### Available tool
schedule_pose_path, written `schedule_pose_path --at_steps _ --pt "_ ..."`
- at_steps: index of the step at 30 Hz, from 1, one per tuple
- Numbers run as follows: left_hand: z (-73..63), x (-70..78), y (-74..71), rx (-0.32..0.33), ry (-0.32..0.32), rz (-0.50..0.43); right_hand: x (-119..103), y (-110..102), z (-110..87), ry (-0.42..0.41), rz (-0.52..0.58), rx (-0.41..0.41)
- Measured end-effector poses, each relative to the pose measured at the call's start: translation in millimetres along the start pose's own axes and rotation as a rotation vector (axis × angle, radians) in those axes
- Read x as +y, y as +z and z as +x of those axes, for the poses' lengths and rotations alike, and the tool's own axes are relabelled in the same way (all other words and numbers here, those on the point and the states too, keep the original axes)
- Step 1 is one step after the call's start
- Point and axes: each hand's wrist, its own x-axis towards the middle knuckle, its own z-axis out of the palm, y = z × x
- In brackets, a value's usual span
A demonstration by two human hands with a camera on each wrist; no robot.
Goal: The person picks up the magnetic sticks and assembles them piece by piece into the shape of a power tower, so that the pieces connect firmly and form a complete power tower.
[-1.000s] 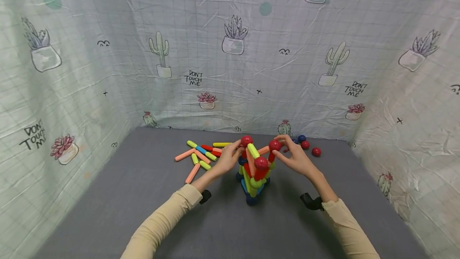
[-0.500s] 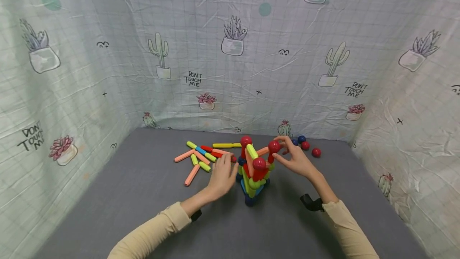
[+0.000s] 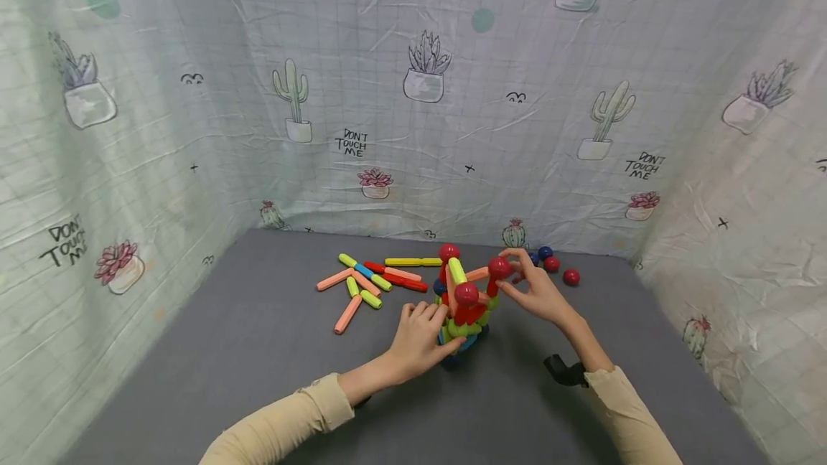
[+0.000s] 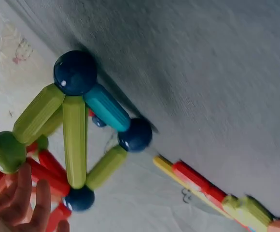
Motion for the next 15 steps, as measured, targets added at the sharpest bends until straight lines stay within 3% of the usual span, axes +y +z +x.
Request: schedule_pose_path --at_steps 6,12,15 --pt "3.3 -30.4 -7.9 -0.112 -0.011 -0.075 11 7 -7.7 -0.027 -0.049 0.037" --pt "3.0 -76.7 -12.4 -0.122 0.054 -0.131 13 16 -13.3 -0.068 -0.037 -0.016" --pt "3.5 -103.9 -15.1 -0.179 0.086 -0.117 11 17 -14.1 -0.079 -0.040 -0.030"
